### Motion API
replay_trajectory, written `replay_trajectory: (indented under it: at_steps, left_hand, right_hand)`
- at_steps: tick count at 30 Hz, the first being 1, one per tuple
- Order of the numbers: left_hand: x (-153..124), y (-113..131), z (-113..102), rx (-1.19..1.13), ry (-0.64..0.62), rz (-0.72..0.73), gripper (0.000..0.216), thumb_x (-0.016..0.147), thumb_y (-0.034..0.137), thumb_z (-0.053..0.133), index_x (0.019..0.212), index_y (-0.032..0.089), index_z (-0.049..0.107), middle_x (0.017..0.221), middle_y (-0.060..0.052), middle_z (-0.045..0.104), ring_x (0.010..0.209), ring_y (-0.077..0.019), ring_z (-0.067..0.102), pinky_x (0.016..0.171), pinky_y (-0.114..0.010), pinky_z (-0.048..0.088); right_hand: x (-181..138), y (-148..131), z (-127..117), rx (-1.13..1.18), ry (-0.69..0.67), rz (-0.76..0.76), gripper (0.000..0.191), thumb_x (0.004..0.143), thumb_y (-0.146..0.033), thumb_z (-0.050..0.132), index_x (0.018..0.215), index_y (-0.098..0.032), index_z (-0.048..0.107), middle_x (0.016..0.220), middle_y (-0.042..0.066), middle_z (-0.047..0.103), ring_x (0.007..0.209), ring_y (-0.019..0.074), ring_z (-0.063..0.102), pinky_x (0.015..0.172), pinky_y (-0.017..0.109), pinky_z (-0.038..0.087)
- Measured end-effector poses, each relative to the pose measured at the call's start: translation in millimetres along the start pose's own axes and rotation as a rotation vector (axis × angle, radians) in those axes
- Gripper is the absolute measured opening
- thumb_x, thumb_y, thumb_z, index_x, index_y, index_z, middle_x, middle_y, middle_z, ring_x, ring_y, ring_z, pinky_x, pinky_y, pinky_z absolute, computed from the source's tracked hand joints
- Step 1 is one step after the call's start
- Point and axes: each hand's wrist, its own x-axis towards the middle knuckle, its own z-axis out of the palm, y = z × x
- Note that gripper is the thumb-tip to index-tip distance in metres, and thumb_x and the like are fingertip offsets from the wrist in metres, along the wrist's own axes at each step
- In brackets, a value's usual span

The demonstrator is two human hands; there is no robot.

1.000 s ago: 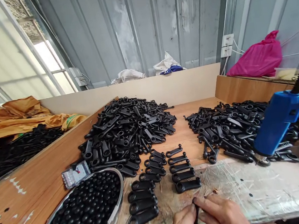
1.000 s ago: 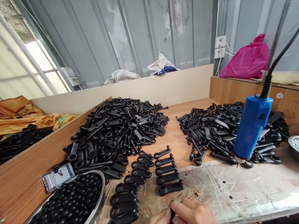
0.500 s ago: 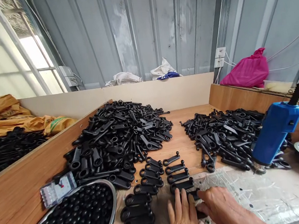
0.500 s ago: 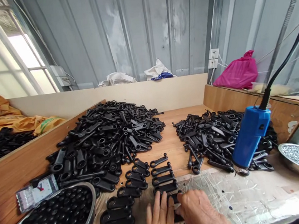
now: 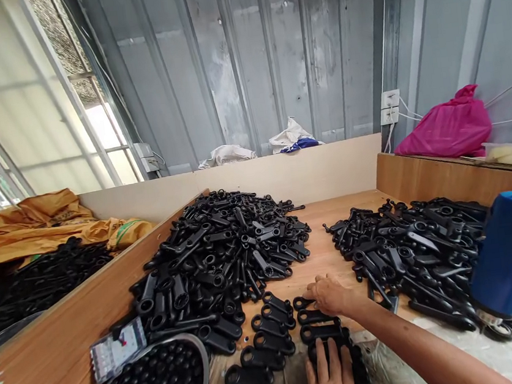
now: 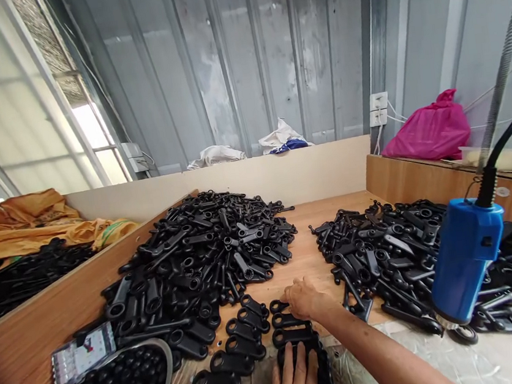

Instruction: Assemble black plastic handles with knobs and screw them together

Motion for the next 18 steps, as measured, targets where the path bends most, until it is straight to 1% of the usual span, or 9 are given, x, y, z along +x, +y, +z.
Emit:
replay_trajectory:
  at_steps: [2,6,9,13,18]
  left_hand:
    - [4.6,-0.8,-2.7,-0.03,-0.068,0.002,0.054,0.074,0.031,0.049,0.127,0.021,0.042,0.138,-0.009,0.033,0.129,-0.0347,0.026,0.102,-0.058,0.029]
    - [12.0,-1.7,-12.3,-0.077,-0.178,0.027,0.061,0.07,0.025,0.045,0.13,0.016,0.037,0.141,-0.011,0.026,0.131,-0.0347,0.019,0.103,-0.059,0.023]
    - [16.7,-1.8,-21.0,-0.096,-0.196,0.045,0.059,0.074,0.026,0.041,0.132,0.015,0.036,0.142,-0.011,0.025,0.133,-0.0335,0.016,0.105,-0.058,0.02]
    - [26.9,-2.7,-27.9,-0.095,-0.203,0.053,0.059,0.079,0.037,0.039,0.132,0.015,0.035,0.144,-0.011,0.024,0.133,-0.033,0.015,0.106,-0.057,0.017]
    - [47.1,-6.7,-29.5,-0.083,-0.207,0.031,0.059,0.078,0.04,0.039,0.132,0.016,0.035,0.144,-0.01,0.023,0.134,-0.0325,0.014,0.108,-0.056,0.014]
  right_hand:
    - [0.1,5.4,5.2,0.01,-0.007,0.009,0.021,0.088,-0.021,0.051,0.108,-0.015,0.057,0.106,0.006,0.059,0.102,0.0214,0.054,0.089,0.047,0.041]
    - [1.4,14.1,8.6,0.042,-0.025,0.019,0.017,0.089,-0.024,0.052,0.1,-0.014,0.059,0.099,0.005,0.061,0.095,0.0189,0.057,0.086,0.043,0.044]
    - [5.9,19.8,8.9,0.073,-0.016,0.022,0.019,0.089,-0.026,0.052,0.101,-0.014,0.059,0.098,0.005,0.062,0.091,0.0178,0.059,0.085,0.041,0.045]
    - [17.5,31.1,9.5,0.12,0.005,0.009,0.017,0.089,-0.028,0.052,0.095,-0.014,0.06,0.093,0.004,0.062,0.085,0.0157,0.06,0.079,0.037,0.048]
    - [42.0,50.3,14.4,0.184,0.101,-0.034,0.018,0.089,-0.028,0.052,0.092,-0.013,0.061,0.092,0.003,0.063,0.085,0.0155,0.06,0.079,0.036,0.048]
